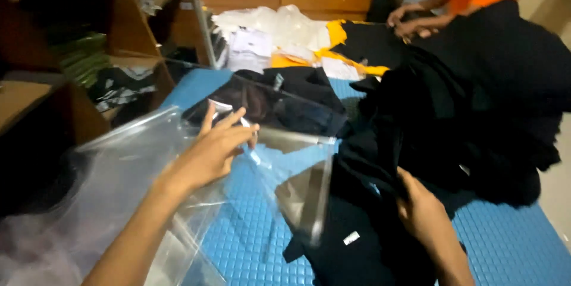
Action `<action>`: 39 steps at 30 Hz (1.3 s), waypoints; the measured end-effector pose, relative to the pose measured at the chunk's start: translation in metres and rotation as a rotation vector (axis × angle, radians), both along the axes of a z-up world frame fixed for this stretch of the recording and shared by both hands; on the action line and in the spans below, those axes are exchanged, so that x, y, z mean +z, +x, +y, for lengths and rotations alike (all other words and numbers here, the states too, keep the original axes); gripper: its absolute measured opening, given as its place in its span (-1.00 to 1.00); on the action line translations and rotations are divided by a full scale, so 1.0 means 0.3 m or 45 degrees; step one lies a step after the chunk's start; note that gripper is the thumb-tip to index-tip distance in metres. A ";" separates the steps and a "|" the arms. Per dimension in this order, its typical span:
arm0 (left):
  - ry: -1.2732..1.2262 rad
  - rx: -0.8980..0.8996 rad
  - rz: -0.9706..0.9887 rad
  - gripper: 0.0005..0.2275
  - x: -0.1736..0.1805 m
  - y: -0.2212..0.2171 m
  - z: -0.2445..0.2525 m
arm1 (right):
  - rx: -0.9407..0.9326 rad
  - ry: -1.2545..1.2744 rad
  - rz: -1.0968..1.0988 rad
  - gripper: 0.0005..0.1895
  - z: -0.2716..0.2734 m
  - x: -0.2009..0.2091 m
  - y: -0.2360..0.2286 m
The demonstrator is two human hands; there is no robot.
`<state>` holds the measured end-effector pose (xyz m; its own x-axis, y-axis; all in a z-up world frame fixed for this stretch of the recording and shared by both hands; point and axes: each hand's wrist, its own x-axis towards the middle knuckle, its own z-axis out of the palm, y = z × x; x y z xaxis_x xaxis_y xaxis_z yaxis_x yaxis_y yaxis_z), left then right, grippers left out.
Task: The person folds a black t-shirt and places it into a clear plastic bag on a blue mat. They smooth the shirt inside the bag and seal the zip closure. Another person is visible in the background handling similar items.
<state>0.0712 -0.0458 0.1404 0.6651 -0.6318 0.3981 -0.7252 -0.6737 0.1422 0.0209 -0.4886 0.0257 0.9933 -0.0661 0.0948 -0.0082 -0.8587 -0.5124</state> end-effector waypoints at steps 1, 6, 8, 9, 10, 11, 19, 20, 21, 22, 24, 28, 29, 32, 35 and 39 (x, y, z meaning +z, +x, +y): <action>0.011 -0.026 0.015 -0.64 -0.057 0.018 -0.012 | -0.026 0.011 0.015 -0.21 0.018 0.046 -0.021; 0.307 0.145 0.058 -0.71 -0.334 0.069 -0.076 | -0.152 0.051 0.049 -0.32 0.022 0.105 -0.044; 0.378 0.186 0.129 -0.63 -0.386 0.082 -0.087 | -0.157 0.041 0.053 -0.33 0.013 0.084 -0.036; 0.427 0.257 0.180 -0.54 -0.408 0.092 -0.092 | -0.135 0.010 0.034 -0.33 0.007 0.072 -0.030; 0.463 0.222 0.185 -0.54 -0.415 0.089 -0.100 | -0.170 0.042 0.049 -0.33 0.026 0.092 -0.043; 0.402 0.329 0.218 -0.61 -0.421 0.085 -0.107 | -0.121 0.015 0.059 -0.34 0.043 0.115 -0.055; -0.024 0.581 0.293 -0.41 -0.393 -0.092 -0.456 | 0.009 -0.076 0.041 -0.36 0.061 0.138 -0.062; 0.058 0.550 0.318 -0.37 -0.440 -0.086 -0.468 | 0.005 -0.084 0.058 -0.37 0.063 0.148 -0.064; 0.139 0.519 0.344 -0.33 -0.485 -0.079 -0.481 | 0.002 -0.092 0.075 -0.38 0.065 0.160 -0.066; 0.124 0.520 0.333 -0.33 -0.483 -0.081 -0.477 | 0.003 -0.105 0.061 -0.38 0.064 0.168 -0.065; 0.149 0.495 0.456 -0.47 -0.481 -0.089 -0.462 | 0.028 -0.033 0.121 -0.38 0.067 0.175 -0.070; -0.038 0.274 0.364 -0.56 -0.452 -0.079 -0.413 | 0.051 0.047 0.031 -0.42 0.036 0.097 -0.051; 0.038 0.265 0.603 -0.54 -0.400 -0.093 -0.415 | 0.059 0.035 0.022 -0.41 0.034 0.094 -0.047; 0.122 0.245 0.931 -0.52 -0.351 -0.136 -0.389 | 0.069 0.014 0.028 -0.40 0.034 0.089 -0.053; 0.055 0.219 1.015 -0.53 -0.348 -0.146 -0.332 | 0.071 0.006 0.031 -0.39 0.041 0.093 -0.051; -0.289 0.300 1.154 -0.46 -0.329 -0.149 -0.266 | 0.040 0.010 0.074 -0.35 0.047 0.107 -0.058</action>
